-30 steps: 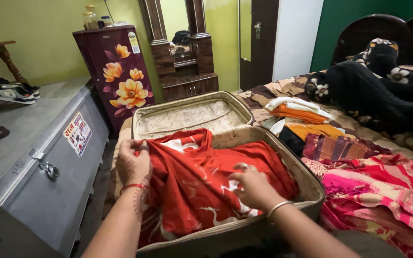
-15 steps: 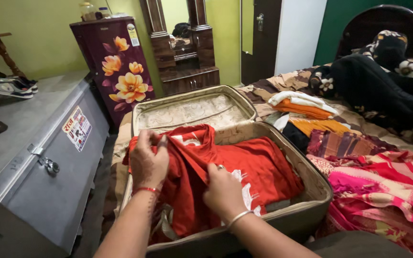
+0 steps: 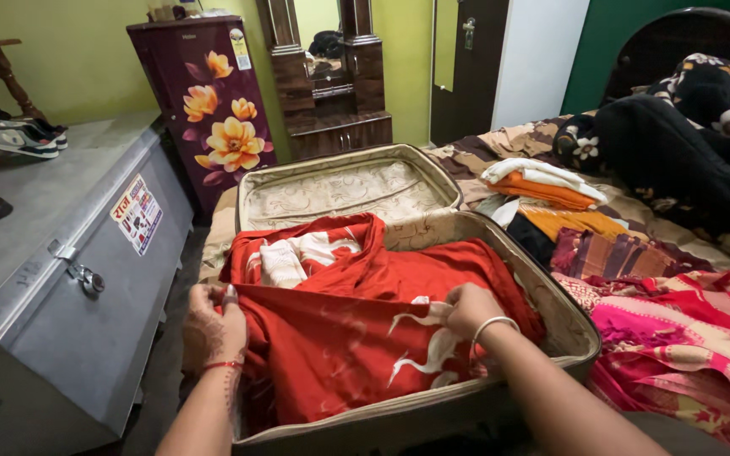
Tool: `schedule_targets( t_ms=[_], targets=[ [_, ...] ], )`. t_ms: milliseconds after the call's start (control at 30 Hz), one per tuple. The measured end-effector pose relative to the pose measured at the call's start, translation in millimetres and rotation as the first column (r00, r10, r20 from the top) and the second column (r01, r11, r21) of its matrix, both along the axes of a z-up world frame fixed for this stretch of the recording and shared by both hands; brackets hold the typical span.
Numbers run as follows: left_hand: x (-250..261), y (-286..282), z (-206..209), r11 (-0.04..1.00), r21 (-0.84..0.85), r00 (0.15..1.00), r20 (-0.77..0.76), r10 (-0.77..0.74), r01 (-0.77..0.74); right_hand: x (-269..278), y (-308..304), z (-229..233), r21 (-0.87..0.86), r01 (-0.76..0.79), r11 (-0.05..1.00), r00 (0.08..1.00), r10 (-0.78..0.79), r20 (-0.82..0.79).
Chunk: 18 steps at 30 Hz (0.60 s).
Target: The person folds and arranges a red cloth item inside a suitcase, positioning it among other packed clothes on a bed.
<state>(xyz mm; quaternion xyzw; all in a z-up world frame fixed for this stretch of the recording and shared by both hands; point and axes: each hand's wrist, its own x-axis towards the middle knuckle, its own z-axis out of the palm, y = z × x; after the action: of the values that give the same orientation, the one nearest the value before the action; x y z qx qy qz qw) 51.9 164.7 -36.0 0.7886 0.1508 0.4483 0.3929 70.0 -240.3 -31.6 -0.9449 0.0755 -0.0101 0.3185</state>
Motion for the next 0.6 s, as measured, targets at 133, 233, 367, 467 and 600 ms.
schedule_targets(
  t_ms=[133, 233, 367, 467, 600],
  targets=[
    [-19, -5, 7, 0.998, 0.036, 0.990, -0.122, 0.065, -0.061, 18, -4, -12, -0.128, -0.054, 0.990, 0.993, 0.066, 0.095],
    [-25, -8, 14, 0.999, 0.021, 0.986, -0.159, 0.047, -0.044, 30, 3, -19, 0.069, -0.077, 0.995, 0.993, 0.069, 0.100],
    [-30, -13, 19, 0.997, 0.044, 0.979, -0.190, 0.069, -0.062, 45, 16, -31, 0.106, -0.144, 0.984, 0.974, 0.122, 0.190],
    [-36, -19, 22, 0.996, 0.064, 0.977, -0.200, 0.077, -0.066, 45, 20, -42, 0.042, -0.231, 0.972, 0.925, 0.206, 0.320],
    [-37, -19, 21, 0.995, 0.088, 0.983, -0.172, 0.063, -0.048, 43, 21, -46, -0.034, -0.365, 0.930, 0.911, 0.365, 0.192]
  ],
)
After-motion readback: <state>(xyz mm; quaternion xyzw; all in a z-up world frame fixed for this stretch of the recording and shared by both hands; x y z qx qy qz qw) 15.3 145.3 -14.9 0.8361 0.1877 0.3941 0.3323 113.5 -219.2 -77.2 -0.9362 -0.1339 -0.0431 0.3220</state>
